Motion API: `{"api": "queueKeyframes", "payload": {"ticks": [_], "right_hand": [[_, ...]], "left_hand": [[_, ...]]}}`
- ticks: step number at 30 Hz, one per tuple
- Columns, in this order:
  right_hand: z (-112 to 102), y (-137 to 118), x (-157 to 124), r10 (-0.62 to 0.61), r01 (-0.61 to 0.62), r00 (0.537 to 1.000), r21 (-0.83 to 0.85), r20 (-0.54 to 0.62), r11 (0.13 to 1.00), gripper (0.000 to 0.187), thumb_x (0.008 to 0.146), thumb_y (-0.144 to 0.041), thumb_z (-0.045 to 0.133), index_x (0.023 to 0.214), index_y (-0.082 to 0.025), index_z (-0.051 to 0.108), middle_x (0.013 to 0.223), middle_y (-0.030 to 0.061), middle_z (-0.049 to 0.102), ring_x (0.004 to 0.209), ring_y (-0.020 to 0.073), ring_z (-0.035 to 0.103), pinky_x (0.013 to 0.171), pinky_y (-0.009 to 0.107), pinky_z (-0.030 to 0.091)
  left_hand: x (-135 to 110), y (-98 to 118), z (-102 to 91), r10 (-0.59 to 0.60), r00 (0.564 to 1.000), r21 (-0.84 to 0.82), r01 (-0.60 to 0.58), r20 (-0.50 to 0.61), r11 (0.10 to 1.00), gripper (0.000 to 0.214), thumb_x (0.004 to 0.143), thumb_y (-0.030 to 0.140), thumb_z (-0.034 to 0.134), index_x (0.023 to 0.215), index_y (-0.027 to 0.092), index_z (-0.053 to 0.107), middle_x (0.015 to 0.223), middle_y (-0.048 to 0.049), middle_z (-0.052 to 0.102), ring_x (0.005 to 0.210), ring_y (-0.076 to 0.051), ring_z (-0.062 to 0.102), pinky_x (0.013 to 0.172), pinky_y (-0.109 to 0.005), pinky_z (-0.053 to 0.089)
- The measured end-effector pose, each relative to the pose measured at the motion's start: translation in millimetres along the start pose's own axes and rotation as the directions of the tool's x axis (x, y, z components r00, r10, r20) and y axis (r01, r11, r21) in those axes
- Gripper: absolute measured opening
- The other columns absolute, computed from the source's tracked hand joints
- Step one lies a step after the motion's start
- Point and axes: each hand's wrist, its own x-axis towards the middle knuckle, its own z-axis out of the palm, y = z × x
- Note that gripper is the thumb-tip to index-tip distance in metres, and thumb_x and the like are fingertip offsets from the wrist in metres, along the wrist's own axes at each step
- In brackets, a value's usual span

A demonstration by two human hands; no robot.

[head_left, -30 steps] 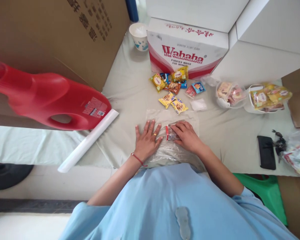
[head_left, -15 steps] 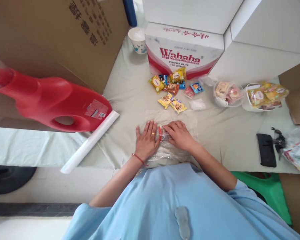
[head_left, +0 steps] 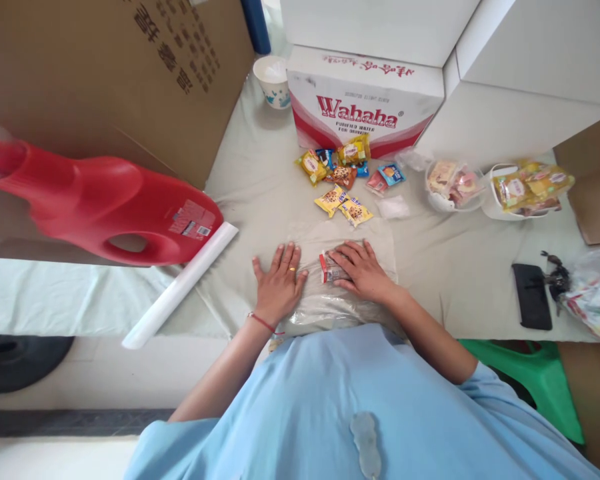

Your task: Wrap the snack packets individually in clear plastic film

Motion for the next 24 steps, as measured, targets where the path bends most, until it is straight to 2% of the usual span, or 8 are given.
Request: {"api": "queueKeyframes", "payload": {"ticks": [4,7,9,11,13,15,19,24], "right_hand": [[1,-1,0,0.008,-0.008,1.000,-0.006,-0.007,1.000,0.070,0.100,-0.045,0.065,0.163,-0.025,0.042,0.162,0.0153,0.049,0.156,0.0352,0.032,0.129,0.069,0.010],[-7,-4,-9,0.000,0.000,0.998,0.000,-0.067,1.000,0.072,0.100,-0.052,0.063,0.162,-0.021,0.044,0.168,0.0187,0.039,0.158,0.0369,0.029,0.129,0.068,0.013],[-14,-6,-24,-0.006,0.012,0.991,0.041,-0.135,0.999,0.067,0.101,-0.053,0.060,0.158,-0.022,0.047,0.165,0.0191,0.042,0.155,0.0361,0.035,0.128,0.066,0.021],[-19,-7,-46,-0.023,0.044,0.983,0.113,-0.181,0.993,0.057,0.101,-0.051,0.058,0.151,-0.024,0.055,0.151,0.0185,0.056,0.144,0.0349,0.048,0.122,0.062,0.035],[-19,-8,-72,-0.048,0.079,0.984,0.177,-0.172,0.981,0.048,0.101,-0.049,0.060,0.142,-0.023,0.062,0.134,0.0175,0.065,0.129,0.0337,0.058,0.112,0.057,0.048],[-14,-7,-97,-0.062,0.084,0.992,0.199,-0.112,0.976,0.045,0.100,-0.049,0.063,0.135,-0.021,0.066,0.129,0.0174,0.067,0.122,0.0329,0.061,0.105,0.054,0.053],[3,-2,-123,-0.018,0.029,0.998,0.189,-0.061,0.982,0.034,0.103,-0.038,0.060,0.129,-0.019,0.070,0.135,0.0186,0.066,0.128,0.0319,0.058,0.108,0.054,0.053],[-2,5,-110,0.027,0.001,0.995,0.283,-0.096,0.959,0.031,0.106,-0.027,0.048,0.118,-0.023,0.077,0.118,0.0140,0.073,0.110,0.0266,0.064,0.096,0.048,0.056]], "left_hand": [[0,-3,-0.6,-0.031,0.999,-0.024,0.031,-0.013,0.999,0.062,0.109,0.045,0.031,0.168,0.025,0.032,0.174,-0.0149,0.032,0.162,-0.033,0.030,0.127,-0.077,0.001],[-8,-7,-5.1,-0.047,0.994,-0.042,0.043,-0.097,0.998,0.062,0.107,0.045,0.037,0.165,0.022,0.039,0.174,-0.0174,0.030,0.163,-0.036,0.028,0.129,-0.072,0.005],[-19,-13,-10.3,0.065,0.990,-0.059,-0.072,-0.125,0.996,0.060,0.106,0.043,0.043,0.162,0.024,0.043,0.171,-0.0171,0.039,0.162,-0.034,0.031,0.132,-0.068,0.003],[-33,-20,-15.9,0.246,0.966,-0.109,-0.254,-0.082,0.961,0.057,0.105,0.041,0.047,0.160,0.027,0.045,0.165,-0.0147,0.050,0.159,-0.031,0.037,0.133,-0.064,0.005],[-46,-29,-20.3,0.396,0.918,-0.197,-0.391,-0.015,0.899,0.058,0.104,0.042,0.050,0.159,0.028,0.045,0.162,-0.0135,0.054,0.157,-0.029,0.042,0.134,-0.060,0.012],[-56,-39,-22.3,0.480,0.877,-0.271,-0.453,0.037,0.849,0.060,0.102,0.047,0.053,0.158,0.026,0.046,0.162,-0.0153,0.053,0.156,-0.029,0.043,0.134,-0.057,0.017],[-59,-54,-22.0,0.513,0.850,-0.291,-0.464,0.119,0.836,0.062,0.097,0.054,0.060,0.150,0.023,0.054,0.162,-0.0168,0.052,0.156,-0.031,0.044,0.134,-0.056,0.015],[-37,-57,-23.7,0.432,0.884,-0.275,-0.377,0.179,0.885,0.035,0.103,0.041,0.047,0.122,0.028,0.073,0.153,-0.0097,0.064,0.148,-0.027,0.054,0.133,-0.057,0.020]]}}
